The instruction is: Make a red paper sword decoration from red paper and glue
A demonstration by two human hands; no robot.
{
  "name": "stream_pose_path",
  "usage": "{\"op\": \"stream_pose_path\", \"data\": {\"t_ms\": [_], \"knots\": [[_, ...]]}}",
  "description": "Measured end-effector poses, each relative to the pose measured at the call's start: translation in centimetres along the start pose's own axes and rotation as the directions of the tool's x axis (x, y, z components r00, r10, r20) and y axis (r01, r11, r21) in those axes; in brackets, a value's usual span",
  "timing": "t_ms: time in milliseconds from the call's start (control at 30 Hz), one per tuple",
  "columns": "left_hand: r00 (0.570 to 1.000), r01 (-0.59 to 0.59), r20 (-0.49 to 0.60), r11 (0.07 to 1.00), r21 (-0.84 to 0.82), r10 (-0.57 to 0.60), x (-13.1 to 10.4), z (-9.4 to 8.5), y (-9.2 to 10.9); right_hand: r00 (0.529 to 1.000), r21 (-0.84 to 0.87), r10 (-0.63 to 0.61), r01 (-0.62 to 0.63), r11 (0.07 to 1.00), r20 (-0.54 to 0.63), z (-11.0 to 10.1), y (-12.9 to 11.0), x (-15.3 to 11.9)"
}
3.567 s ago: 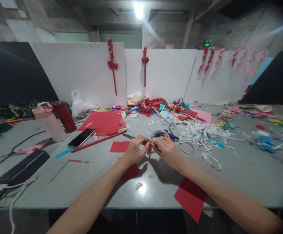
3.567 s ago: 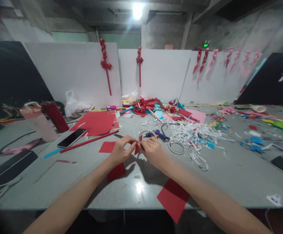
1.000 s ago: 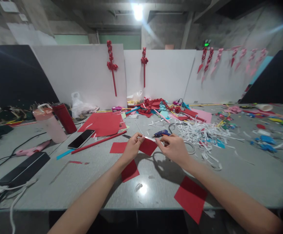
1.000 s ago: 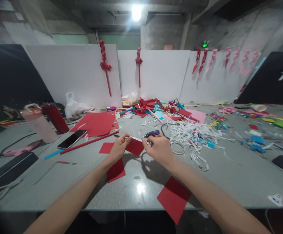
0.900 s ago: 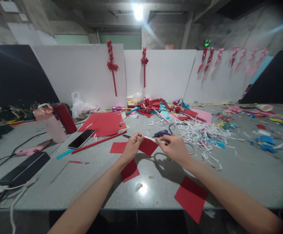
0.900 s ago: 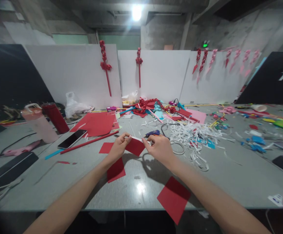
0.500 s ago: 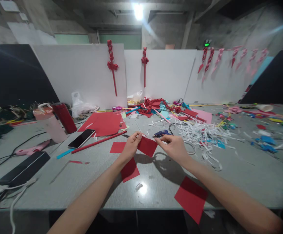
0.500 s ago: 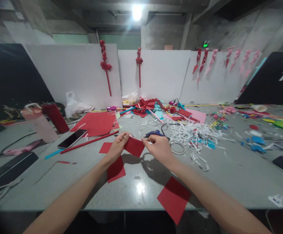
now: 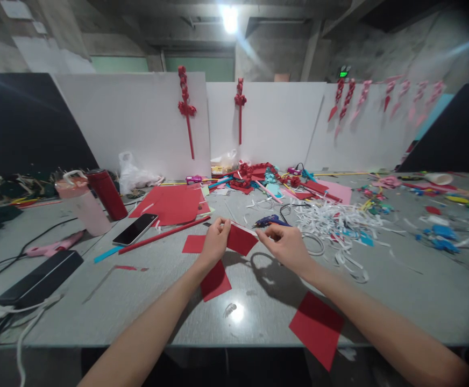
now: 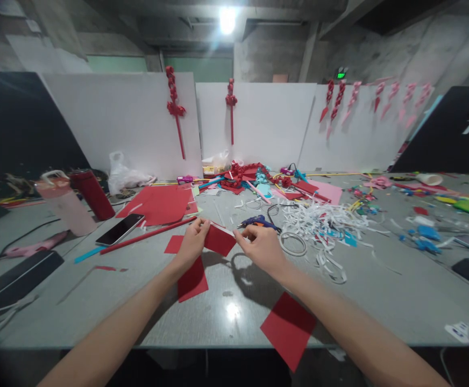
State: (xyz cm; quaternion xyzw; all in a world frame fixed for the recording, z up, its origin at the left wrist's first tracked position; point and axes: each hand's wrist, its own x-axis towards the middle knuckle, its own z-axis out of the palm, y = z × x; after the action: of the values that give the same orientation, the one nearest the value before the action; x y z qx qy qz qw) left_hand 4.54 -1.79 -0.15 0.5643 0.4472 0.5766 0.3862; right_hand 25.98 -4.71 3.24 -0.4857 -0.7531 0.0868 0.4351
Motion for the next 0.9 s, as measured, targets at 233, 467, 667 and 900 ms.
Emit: {"op": "stream_pose_path", "data": {"t_ms": [233, 467, 667, 900], "knots": [[0.998, -0.008, -0.06, 1.0, 0.014, 0.009, 0.1, -0.1, -0.1, 1.0, 0.031, -0.004, 0.003, 1.0, 0.025, 0.1, 0.0, 0.0], [0.997, -0.036, -0.061, 0.996, 0.076, 0.041, 0.2, -0.5, -0.2, 1.0, -0.008, 0.012, -0.012, 1.0, -0.005, 0.0, 0.3, 0.4], [0.995, -0.057, -0.076, 0.997, 0.053, 0.061, 0.5, -0.8, -0.1, 1.0, 0.028, 0.005, -0.005, 1.0, 0.002, -0.2, 0.6, 0.6], [0.997, -0.051, -0.057, 0.999, -0.006, 0.05, 0.6, -1.0, -0.3, 0.999, 0.046, 0.022, -0.02, 0.999, -0.033, 0.0, 1.2, 0.8]]}}
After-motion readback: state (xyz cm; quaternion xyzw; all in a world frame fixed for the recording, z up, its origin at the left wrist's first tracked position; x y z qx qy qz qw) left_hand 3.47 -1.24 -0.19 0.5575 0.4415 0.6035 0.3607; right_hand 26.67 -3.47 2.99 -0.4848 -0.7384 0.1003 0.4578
